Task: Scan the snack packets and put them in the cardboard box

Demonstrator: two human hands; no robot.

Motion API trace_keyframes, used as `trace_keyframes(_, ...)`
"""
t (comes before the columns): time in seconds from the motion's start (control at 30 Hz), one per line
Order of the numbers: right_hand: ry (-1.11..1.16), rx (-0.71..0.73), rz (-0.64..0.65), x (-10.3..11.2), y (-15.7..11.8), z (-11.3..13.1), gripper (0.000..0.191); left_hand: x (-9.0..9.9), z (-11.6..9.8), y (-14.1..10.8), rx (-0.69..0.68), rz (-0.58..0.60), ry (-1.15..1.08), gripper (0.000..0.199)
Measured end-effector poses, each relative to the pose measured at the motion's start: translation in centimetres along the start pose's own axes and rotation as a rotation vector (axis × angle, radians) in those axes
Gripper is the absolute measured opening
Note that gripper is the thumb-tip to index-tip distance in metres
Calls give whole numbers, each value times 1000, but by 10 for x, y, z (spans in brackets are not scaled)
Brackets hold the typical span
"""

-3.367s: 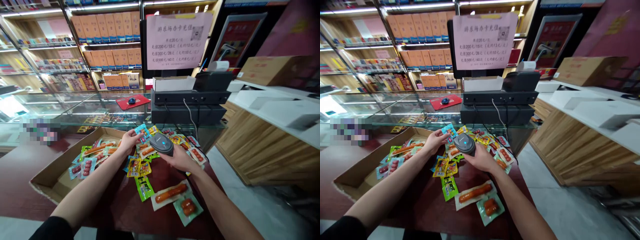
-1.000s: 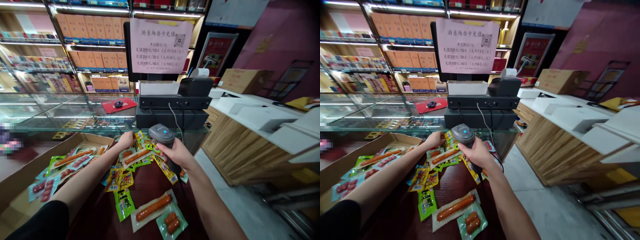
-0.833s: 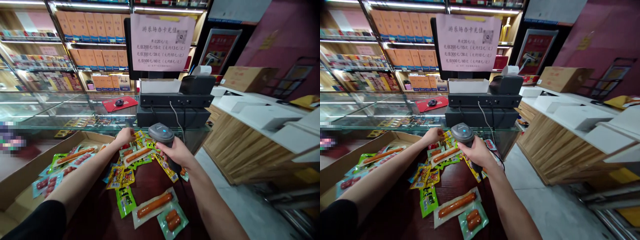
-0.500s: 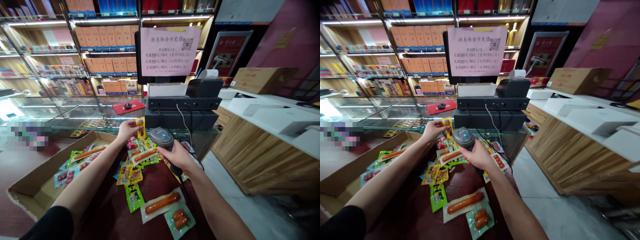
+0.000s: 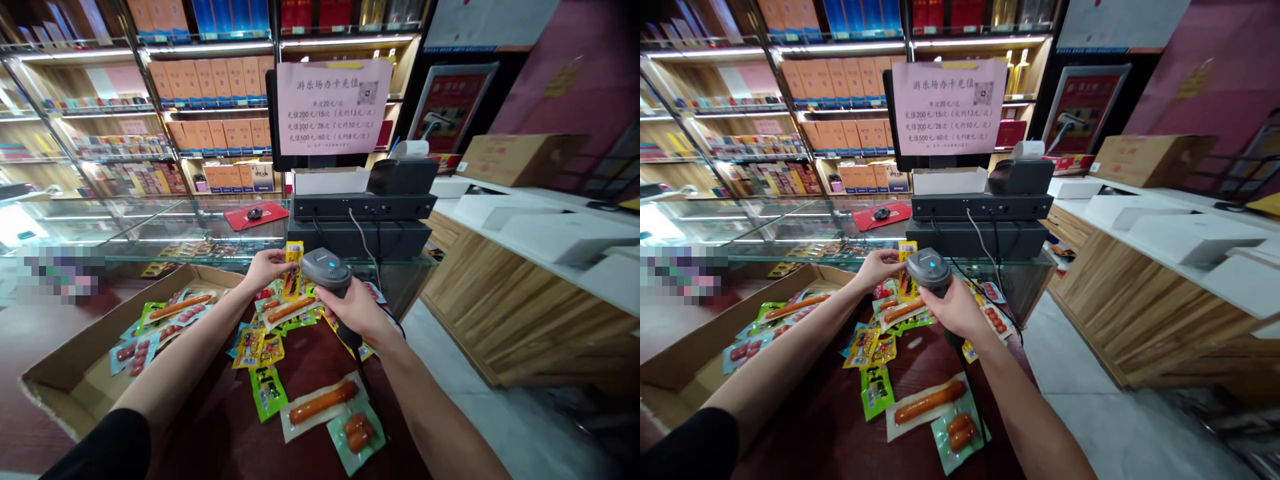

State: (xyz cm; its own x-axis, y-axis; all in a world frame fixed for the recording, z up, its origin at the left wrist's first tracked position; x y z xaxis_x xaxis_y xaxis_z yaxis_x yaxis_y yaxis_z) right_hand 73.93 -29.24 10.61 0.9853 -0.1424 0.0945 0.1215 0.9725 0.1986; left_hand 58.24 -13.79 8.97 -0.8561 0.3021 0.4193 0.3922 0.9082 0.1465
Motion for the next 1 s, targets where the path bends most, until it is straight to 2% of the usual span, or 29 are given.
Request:
trace_keyframes(0.17,35,-28,-10,0,-1,2,23,-2,0,1,-68,99,43,42)
trace_keyframes(0.33,36,-17,14,0,-2,6,24,-4,3,1,-45,96,48,45)
trace_keyframes(0.43,6,4,30,0,-2,4,26,7,-5,-5,-28,68,54,45)
trace_keyframes(0.5,3,9,45,-1,-2,3,28,28,-12,-12,-13,26,72,47)
trace_keyframes(0.57,27,-9,48,-4,-3,2,27,59,-20,-23,9,-39,100,50)
trace_keyframes(0.77,21,-32,81,-15,-5,0,25,186,-28,-85,104,-263,297,57)
trace_keyframes(0.83,0,-32,97,-17,-5,-4,25,218,-28,-108,155,-349,343,62)
trace_keyframes(0.9,-13,-35,95,-18,-4,-8,27,237,-28,-125,186,-403,369,65)
trace_keyframes(1.0,-1,-38,90,-18,-4,-10,28,238,-26,-129,193,-398,377,65)
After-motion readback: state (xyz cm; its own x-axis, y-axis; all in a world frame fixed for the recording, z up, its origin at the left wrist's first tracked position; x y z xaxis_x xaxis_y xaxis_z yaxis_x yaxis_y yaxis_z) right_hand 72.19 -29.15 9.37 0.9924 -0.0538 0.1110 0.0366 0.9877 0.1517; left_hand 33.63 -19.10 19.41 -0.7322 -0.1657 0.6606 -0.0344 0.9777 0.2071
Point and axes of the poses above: each hand's wrist, its own y-axis towards the middle knuckle, its own x-axis out of the back of the hand, z = x × y, the point moved 4 cm from there along y, towards the middle knuckle, and after that the axes turned 13 degrees about y, right-handed, at the moved point
